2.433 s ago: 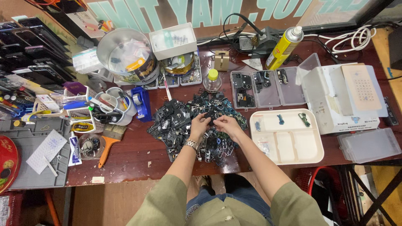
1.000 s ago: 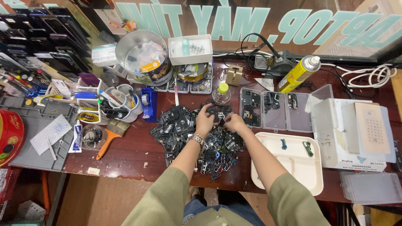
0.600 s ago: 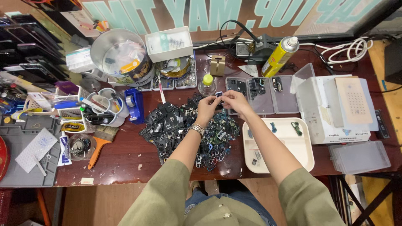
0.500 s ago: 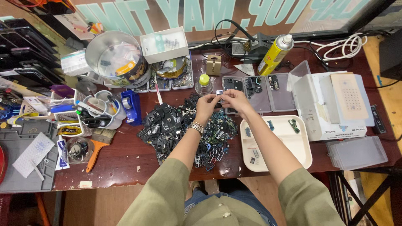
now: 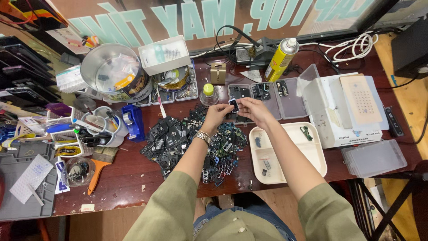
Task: The person sorts small electronic components from a large pile on a cluttered workbench. They pick up individual pieces, examine them, and place them into a clear plastic compartmentalized box or a white tray. The person handles the components by hand without using tools.
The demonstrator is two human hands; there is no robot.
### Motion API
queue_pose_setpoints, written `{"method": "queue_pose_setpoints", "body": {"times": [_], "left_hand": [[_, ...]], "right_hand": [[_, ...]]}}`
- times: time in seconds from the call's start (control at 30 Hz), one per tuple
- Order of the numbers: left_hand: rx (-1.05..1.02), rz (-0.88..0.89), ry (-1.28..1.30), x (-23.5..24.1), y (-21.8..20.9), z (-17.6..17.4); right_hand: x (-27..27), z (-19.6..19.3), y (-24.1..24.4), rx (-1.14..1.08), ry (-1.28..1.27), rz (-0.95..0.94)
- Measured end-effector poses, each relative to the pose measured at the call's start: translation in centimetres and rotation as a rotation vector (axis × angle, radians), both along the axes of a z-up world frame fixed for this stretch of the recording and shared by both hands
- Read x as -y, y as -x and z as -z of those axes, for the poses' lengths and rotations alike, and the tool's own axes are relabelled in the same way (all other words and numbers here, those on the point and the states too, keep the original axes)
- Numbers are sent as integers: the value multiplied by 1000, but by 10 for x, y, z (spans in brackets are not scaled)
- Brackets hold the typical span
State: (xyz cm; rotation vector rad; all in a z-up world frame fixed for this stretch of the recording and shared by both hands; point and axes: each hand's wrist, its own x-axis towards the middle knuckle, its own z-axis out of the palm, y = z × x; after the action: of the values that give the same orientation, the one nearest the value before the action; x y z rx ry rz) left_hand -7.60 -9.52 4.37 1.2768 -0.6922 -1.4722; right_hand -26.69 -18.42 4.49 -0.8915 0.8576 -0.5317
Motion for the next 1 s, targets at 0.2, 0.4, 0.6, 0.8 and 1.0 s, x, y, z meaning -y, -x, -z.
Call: {"method": "queue_pose_setpoints", "body": {"times": [0.2,0.4,0.6,0.8,1.0], "left_hand": [[40,28,-22,5,8,6],[41,74,4,13,19,11],[-39,13,22,12,32,8],[-68,-88,-12,29,58,29],[100,-49,-27,58,98,63]], "right_hand": [[6,-2,11,64,-70,-14],[12,13,23,-50,56,-82],[16,39,46,77,-97,203],[16,68,66,14,-52,79],[23,87,82,-185,154,110]]}}
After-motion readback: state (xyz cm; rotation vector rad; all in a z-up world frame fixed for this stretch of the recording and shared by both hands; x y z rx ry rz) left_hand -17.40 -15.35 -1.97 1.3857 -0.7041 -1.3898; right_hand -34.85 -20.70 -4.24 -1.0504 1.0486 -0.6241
